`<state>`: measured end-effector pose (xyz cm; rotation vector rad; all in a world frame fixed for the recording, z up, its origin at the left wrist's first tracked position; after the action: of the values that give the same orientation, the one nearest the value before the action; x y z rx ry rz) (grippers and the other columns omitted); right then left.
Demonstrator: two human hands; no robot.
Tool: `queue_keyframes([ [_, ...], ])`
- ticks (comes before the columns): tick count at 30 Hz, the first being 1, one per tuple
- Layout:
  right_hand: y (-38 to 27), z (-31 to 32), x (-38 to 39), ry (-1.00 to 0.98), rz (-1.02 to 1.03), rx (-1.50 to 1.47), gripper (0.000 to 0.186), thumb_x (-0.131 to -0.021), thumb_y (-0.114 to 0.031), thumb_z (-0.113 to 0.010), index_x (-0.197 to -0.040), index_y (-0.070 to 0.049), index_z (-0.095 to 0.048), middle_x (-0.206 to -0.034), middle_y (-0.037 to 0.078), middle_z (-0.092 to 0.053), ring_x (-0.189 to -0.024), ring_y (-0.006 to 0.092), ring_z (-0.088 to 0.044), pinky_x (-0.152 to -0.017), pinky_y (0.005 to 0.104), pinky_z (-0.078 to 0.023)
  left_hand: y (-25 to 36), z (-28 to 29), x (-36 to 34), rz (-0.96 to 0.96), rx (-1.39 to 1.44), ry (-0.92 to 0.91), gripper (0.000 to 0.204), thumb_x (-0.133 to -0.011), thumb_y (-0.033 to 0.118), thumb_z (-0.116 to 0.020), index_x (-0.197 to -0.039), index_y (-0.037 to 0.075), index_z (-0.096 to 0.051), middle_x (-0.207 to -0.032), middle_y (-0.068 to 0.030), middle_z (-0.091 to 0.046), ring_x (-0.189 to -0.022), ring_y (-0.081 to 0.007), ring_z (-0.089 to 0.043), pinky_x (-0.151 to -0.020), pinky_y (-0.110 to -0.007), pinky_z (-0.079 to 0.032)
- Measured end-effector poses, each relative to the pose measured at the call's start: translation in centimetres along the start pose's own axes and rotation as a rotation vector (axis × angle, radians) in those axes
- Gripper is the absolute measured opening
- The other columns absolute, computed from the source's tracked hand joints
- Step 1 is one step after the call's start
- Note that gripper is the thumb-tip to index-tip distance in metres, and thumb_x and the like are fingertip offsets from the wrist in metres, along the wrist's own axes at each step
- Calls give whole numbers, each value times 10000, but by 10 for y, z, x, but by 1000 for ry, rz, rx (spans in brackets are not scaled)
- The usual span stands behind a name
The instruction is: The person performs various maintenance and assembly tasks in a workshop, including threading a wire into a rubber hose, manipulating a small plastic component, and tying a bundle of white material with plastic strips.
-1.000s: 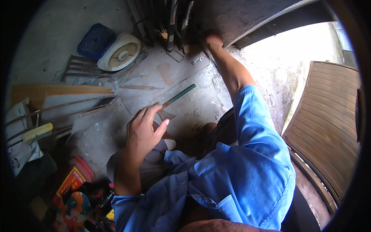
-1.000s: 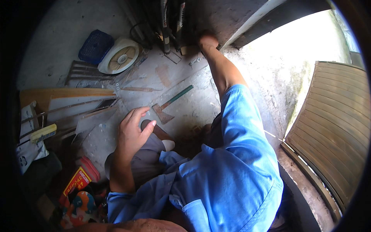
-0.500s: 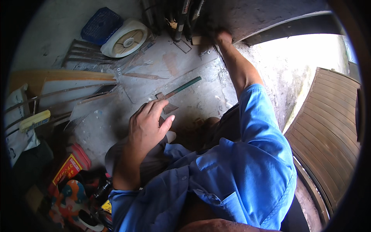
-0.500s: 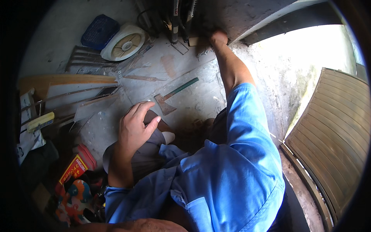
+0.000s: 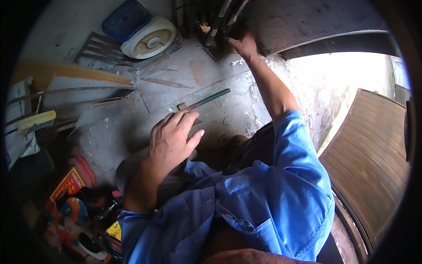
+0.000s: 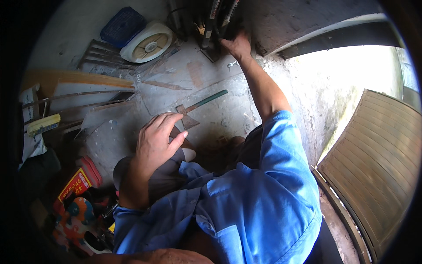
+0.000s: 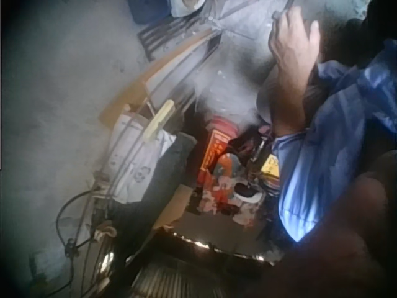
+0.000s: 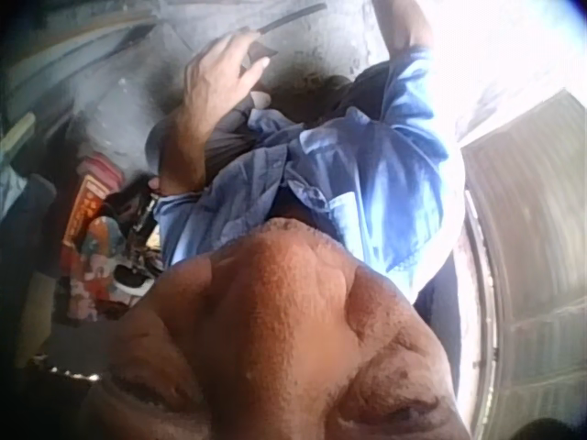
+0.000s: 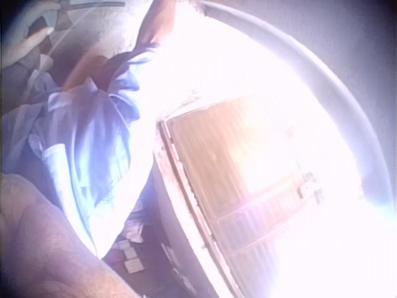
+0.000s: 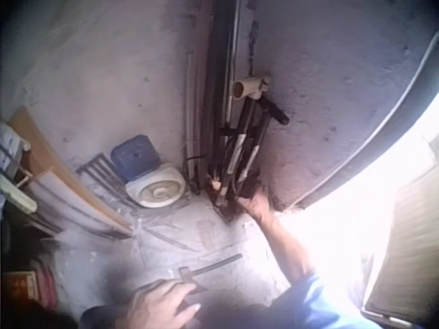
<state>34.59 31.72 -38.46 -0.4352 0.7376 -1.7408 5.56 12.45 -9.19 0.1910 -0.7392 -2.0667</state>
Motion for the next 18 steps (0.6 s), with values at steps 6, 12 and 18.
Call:
queue_keyframes([
  [6, -27, -9, -33, 60, -260, -290, 780, -648, -385, -833, -1259, -2, -536, -1210, 233, -653, -1142, 373, -639, -951, 428, -517, -1, 2, 3, 13, -18, 11, 395, -804, 201, -767, -1141, 53, -625, -1105, -109, -676, -969, -312, -657, -837, -406, -540],
  [12, 10, -30, -59, 13, -199, -426, 413, -740, -358, -765, -961, -15, -698, -904, 160, -750, -886, 302, -732, -819, 383, -561, -5, 5, 8, 9, -24, 49, 393, -797, 201, -774, -1132, 53, -632, -1092, -106, -676, -952, -301, -660, -833, -400, -541],
  [18, 53, -23, -77, 76, -148, -321, 444, -827, -385, -805, -1032, -5, -701, -941, 150, -753, -887, 272, -726, -806, 368, -551, -2, 7, 6, -20, -18, 26, 377, -805, 202, -766, -1122, 52, -628, -1082, -104, -669, -948, -300, -664, -814, -401, -545],
])
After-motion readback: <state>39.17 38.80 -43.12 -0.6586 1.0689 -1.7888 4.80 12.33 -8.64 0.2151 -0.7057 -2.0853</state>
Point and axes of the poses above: each hand's wrist, its own x-axis away from the middle knuckle, its own z-axis out of the back of the hand, y = z × x, the point moved 9 cm from there along -x, towards the middle knuckle
